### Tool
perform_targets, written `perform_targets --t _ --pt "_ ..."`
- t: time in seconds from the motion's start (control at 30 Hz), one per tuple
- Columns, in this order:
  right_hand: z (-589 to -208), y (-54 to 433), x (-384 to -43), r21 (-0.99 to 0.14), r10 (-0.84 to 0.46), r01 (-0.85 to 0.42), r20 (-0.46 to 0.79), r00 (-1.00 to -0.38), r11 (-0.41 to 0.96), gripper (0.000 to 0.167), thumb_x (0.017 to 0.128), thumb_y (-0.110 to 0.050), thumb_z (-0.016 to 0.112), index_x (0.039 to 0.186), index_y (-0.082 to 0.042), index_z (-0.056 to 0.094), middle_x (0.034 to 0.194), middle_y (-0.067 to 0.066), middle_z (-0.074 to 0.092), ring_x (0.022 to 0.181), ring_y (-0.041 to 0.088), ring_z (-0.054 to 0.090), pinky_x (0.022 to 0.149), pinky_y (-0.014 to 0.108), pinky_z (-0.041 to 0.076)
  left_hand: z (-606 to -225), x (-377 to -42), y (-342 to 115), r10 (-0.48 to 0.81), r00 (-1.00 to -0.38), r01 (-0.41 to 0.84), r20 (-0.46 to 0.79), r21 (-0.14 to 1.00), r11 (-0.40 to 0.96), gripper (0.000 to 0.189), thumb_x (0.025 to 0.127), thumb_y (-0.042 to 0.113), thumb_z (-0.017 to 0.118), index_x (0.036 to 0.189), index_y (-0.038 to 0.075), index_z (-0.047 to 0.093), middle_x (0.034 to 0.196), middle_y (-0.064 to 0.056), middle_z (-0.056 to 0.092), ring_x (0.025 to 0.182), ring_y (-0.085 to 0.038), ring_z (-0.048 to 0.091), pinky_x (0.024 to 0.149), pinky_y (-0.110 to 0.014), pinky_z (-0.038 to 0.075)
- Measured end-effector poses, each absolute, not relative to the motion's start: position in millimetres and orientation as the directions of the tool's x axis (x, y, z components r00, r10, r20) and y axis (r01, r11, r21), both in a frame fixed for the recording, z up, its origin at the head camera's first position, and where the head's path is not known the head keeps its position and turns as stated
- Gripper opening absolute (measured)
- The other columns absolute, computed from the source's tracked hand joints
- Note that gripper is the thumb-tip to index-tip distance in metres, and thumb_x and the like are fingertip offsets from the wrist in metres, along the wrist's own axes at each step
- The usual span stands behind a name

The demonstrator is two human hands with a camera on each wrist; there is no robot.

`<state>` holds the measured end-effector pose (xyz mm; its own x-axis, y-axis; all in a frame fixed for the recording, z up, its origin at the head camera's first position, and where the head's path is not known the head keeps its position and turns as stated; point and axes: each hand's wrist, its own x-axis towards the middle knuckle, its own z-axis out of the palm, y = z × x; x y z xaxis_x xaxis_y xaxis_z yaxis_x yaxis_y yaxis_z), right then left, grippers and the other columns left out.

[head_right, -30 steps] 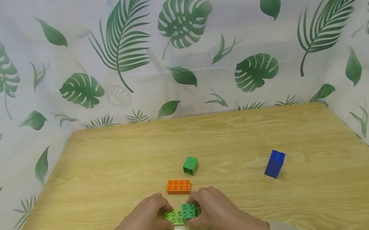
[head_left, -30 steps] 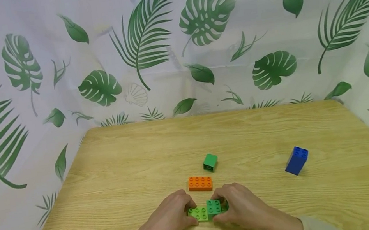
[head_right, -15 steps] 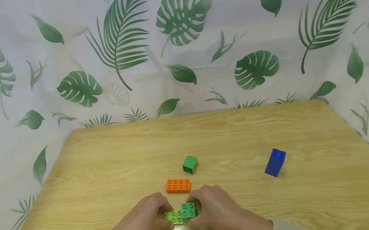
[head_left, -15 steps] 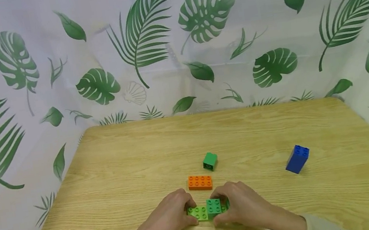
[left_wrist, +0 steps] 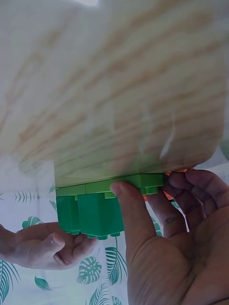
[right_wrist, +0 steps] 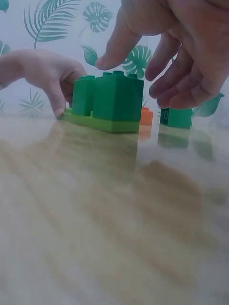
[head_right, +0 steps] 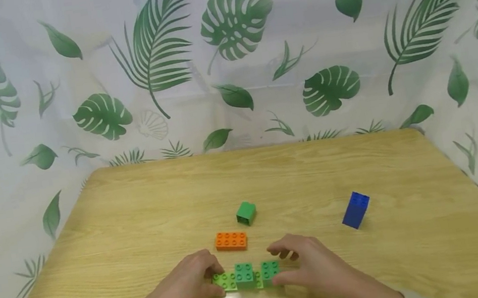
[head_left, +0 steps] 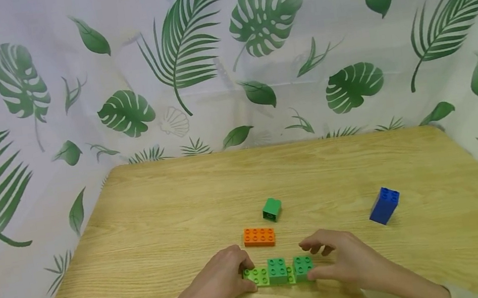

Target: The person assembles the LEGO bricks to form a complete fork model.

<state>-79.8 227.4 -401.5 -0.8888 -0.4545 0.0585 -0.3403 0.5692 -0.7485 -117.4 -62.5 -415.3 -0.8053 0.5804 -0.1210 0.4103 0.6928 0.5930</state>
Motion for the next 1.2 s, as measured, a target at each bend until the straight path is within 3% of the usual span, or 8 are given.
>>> perform_targets --t 0.5,0.67,0.77,0.97,1.2 --pt "-413.5 226.2 -75.9 -0.772 -0.437 -0.297 0.028 -0.899 0.561 0.036 0.087 -0.021 0.086 0.116 -0.004 0.075 0.108 0.001 0.074 0.089 0.01 0.066 0.077 0.029 0.058 -411.7 -118.8 -59.2 0.597 -0.788 0.42 -0.148 0.58 0.698 0.032 0.079 0.019 0.092 0.103 0.006 0.075 0.091 0.006 0.061 0.081 -0.006 0.053 0.077 -0.028 0.051" --pt "-412.7 223.6 -76.7 -0.779 -0.443 -0.289 0.016 -0.896 0.557 0.036 0.087 -0.02 0.086 0.117 -0.004 0.075 0.108 0.002 0.074 0.089 0.01 0.067 0.076 0.028 0.058 -391.1 -128.5 -66.9 0.633 -0.723 0.438 -0.276 0.525 0.729 0.047 0.086 0.028 0.087 0.123 0.004 0.07 0.109 -0.001 0.066 0.102 -0.016 0.063 0.092 -0.036 0.054" --pt "-412.5 221.9 -76.7 -0.771 -0.442 -0.295 0.02 -0.897 0.565 0.036 0.086 -0.02 0.086 0.116 -0.004 0.075 0.108 0.002 0.074 0.09 0.01 0.067 0.076 0.028 0.057 -370.4 -139.2 -71.1 0.634 -0.707 0.438 -0.315 0.509 0.741 0.056 0.091 0.033 0.082 0.135 0.003 0.064 0.118 -0.006 0.067 0.11 -0.023 0.064 0.094 -0.042 0.053" --pt "-411.9 220.1 -76.1 -0.741 -0.431 -0.307 0.026 -0.902 0.598 0.036 0.084 -0.02 0.088 0.115 -0.005 0.076 0.107 0.001 0.074 0.09 0.01 0.067 0.076 0.028 0.057 -349.1 -167.7 -68.1 0.619 -0.759 0.43 -0.201 0.56 0.709 0.048 0.098 0.031 0.074 0.136 0.004 0.064 0.121 -0.009 0.069 0.107 -0.024 0.065 0.092 -0.043 0.053" --pt "-410.3 220.3 -76.9 -0.724 -0.425 -0.292 -0.002 -0.905 0.625 0.038 0.084 -0.022 0.089 0.115 -0.005 0.076 0.106 -0.001 0.074 0.088 0.008 0.066 0.075 0.027 0.056 -355.3 -205.8 -53.1 0.619 -0.775 0.387 -0.128 0.677 0.626 0.041 0.103 0.028 0.067 0.136 0.004 0.064 0.119 -0.004 0.069 0.106 -0.02 0.065 0.09 -0.037 0.054"
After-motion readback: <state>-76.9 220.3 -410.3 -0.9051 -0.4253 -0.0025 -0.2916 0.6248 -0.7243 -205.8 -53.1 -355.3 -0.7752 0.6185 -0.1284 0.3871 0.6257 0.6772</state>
